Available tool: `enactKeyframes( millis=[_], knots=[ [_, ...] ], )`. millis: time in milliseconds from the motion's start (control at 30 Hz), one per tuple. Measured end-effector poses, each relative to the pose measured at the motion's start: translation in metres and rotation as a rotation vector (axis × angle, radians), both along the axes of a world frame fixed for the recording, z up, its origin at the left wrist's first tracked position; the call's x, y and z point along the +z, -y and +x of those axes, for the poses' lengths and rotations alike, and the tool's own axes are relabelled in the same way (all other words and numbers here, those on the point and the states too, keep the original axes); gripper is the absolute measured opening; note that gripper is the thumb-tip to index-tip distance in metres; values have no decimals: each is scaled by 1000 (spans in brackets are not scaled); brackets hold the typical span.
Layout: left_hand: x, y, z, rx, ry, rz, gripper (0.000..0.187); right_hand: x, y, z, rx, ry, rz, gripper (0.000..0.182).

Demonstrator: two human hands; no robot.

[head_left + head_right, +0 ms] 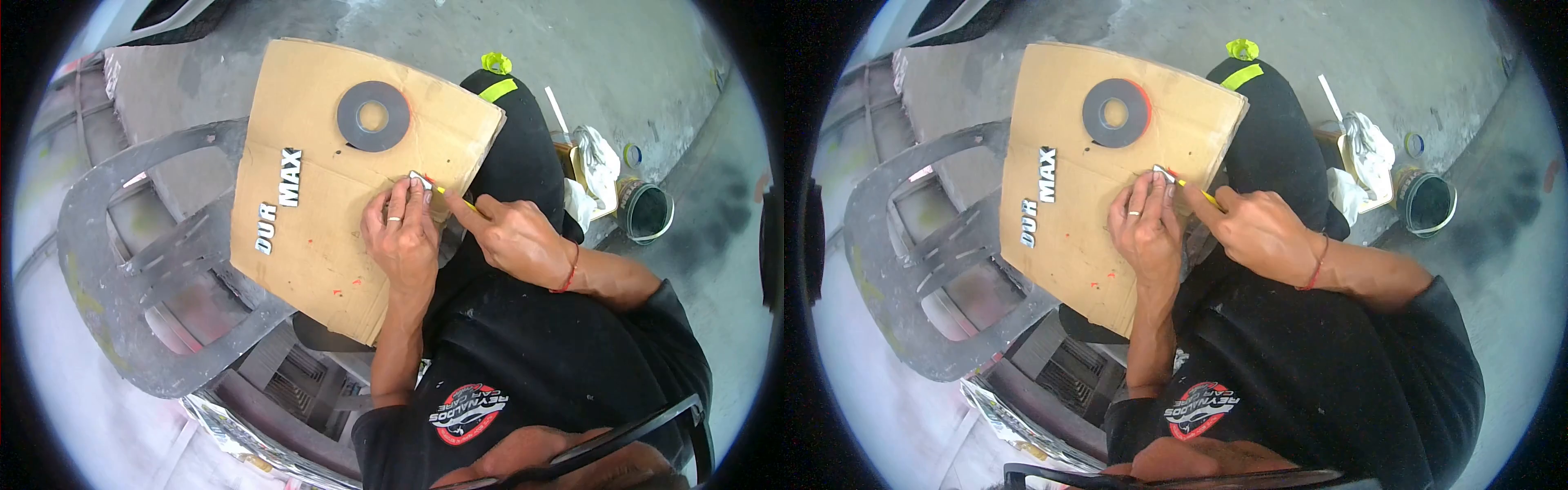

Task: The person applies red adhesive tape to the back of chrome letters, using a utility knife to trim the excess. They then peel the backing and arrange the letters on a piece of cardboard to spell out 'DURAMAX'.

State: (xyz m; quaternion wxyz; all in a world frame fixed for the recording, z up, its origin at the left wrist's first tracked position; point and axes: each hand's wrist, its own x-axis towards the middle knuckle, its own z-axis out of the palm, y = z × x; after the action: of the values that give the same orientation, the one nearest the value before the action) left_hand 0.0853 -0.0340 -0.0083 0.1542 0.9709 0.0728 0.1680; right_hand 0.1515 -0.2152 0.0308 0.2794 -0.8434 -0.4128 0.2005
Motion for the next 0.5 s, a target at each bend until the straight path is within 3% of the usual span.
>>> enactKeyframes(
  millis=[333, 500],
  knots=[
    [0, 0, 0, 2, 11, -24, 25, 11, 19, -4, -67, 13, -5, 62],
    [2, 0, 0, -14, 4, -39, 25, -16, -1, 5, -122, 25, 171, 62]
  ],
)
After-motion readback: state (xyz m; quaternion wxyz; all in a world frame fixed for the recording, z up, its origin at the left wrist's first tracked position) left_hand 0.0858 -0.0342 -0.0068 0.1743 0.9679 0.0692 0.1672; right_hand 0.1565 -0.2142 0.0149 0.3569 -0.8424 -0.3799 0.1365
